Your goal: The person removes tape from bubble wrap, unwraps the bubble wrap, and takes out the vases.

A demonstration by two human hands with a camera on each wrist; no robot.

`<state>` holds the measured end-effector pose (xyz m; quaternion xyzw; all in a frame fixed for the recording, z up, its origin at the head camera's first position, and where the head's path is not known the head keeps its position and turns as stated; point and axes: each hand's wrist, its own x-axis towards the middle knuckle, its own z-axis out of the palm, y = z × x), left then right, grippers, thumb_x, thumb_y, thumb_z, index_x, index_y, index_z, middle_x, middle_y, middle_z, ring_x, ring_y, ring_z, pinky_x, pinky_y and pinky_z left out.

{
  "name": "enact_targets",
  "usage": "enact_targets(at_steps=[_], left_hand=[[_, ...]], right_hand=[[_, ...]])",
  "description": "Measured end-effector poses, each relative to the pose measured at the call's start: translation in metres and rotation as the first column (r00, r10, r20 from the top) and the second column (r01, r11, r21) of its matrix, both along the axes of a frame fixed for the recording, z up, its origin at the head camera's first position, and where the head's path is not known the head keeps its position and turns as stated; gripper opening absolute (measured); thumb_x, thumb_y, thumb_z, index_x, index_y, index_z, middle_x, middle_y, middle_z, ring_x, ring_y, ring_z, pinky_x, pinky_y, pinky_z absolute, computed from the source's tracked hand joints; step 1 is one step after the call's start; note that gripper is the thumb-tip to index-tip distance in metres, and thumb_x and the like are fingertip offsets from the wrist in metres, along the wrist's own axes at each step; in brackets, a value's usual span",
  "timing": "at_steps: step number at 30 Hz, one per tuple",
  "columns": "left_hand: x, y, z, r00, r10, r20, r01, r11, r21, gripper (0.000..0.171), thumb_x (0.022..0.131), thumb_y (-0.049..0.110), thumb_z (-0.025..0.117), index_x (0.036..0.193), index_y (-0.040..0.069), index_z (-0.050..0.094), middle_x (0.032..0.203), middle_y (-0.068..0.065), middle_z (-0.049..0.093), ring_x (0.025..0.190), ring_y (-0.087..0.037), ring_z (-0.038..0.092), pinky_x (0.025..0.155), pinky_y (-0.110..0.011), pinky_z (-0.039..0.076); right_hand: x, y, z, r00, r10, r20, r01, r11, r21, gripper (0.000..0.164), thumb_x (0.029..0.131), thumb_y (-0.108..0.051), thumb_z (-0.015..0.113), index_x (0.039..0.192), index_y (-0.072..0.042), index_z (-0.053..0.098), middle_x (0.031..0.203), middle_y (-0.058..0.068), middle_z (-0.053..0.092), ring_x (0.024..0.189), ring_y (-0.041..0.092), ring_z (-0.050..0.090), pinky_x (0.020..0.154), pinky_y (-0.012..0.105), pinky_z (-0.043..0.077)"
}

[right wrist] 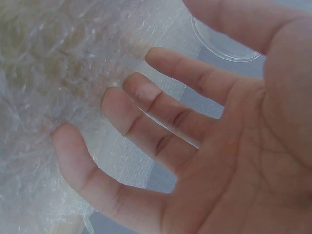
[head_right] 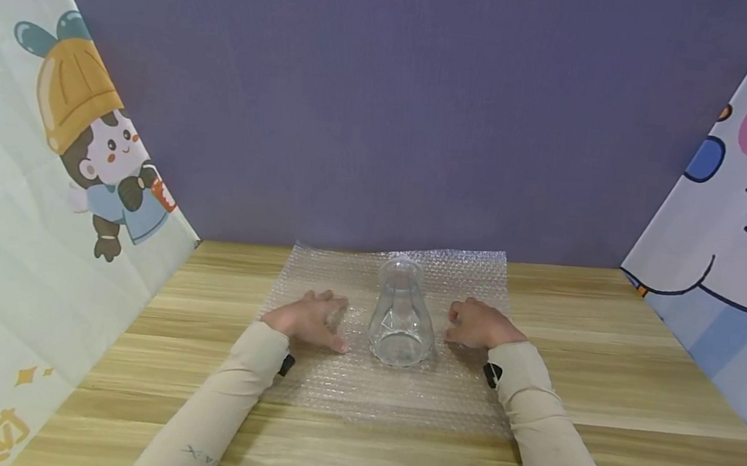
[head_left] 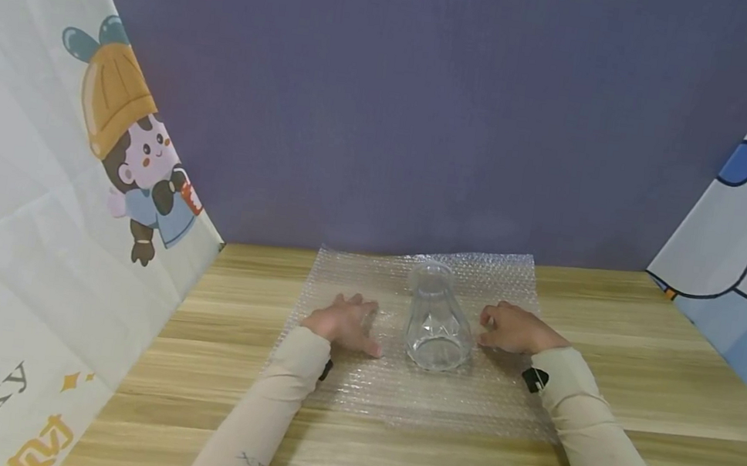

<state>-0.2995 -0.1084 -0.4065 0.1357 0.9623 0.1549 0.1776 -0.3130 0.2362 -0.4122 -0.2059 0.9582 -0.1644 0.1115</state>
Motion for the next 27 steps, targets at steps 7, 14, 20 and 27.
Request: enact_targets(at_steps=[7,14,20,27], left_hand=[[-0.0012,0.0019,-0.001,1.0,-0.02,-0.015,0.019,0.999,-0.049,0.101,0.08,0.06,0.08,0.161,0.024,0.032,0.172,-0.009,0.017,0.157,-0.047,0.01,0.115,-0.077,0.024],[-0.001,0.0028,-0.0011,0.999,-0.021,-0.025,0.019,0.998,-0.067,0.1,0.08,0.061,0.08,0.161,0.024,0.033,0.172,-0.008,0.019,0.157,-0.047,0.012,0.114,-0.077,0.026],[-0.001,0.0031,-0.0012,0.999,-0.027,-0.035,0.025,0.998,-0.057,0.101,0.079,0.06,0.081,0.16,0.022,0.036,0.171,-0.01,0.021,0.156,-0.049,0.014,0.114,-0.078,0.027],[-0.0019,0.0026,-0.0018,0.997,-0.049,-0.057,0.046,0.997,-0.055,0.1,0.078,0.058,0.083,0.159,0.02,0.039,0.17,-0.012,0.024,0.154,-0.053,0.018,0.115,-0.077,0.026]], right_hand=[[-0.0007,0.0,-0.0007,1.0,-0.005,-0.002,0.005,1.0,-0.002,0.038,0.094,-0.026,0.072,0.121,0.0,0.065,0.097,0.01,0.06,0.084,0.021,0.055,0.076,0.041,0.05],[0.0,-0.001,0.0006,1.0,0.002,-0.006,-0.002,1.0,0.0,0.038,0.095,-0.026,0.071,0.122,0.0,0.065,0.098,0.011,0.06,0.084,0.021,0.056,0.077,0.042,0.051],[0.0012,-0.001,0.001,1.0,0.008,-0.004,-0.008,1.0,-0.006,0.039,0.095,-0.027,0.072,0.123,0.0,0.065,0.098,0.011,0.061,0.084,0.021,0.056,0.076,0.042,0.051],[0.003,-0.0014,0.0023,1.0,-0.003,-0.002,0.003,1.0,-0.018,0.039,0.095,-0.027,0.072,0.122,0.0,0.065,0.101,0.012,0.061,0.086,0.022,0.058,0.078,0.043,0.052]])
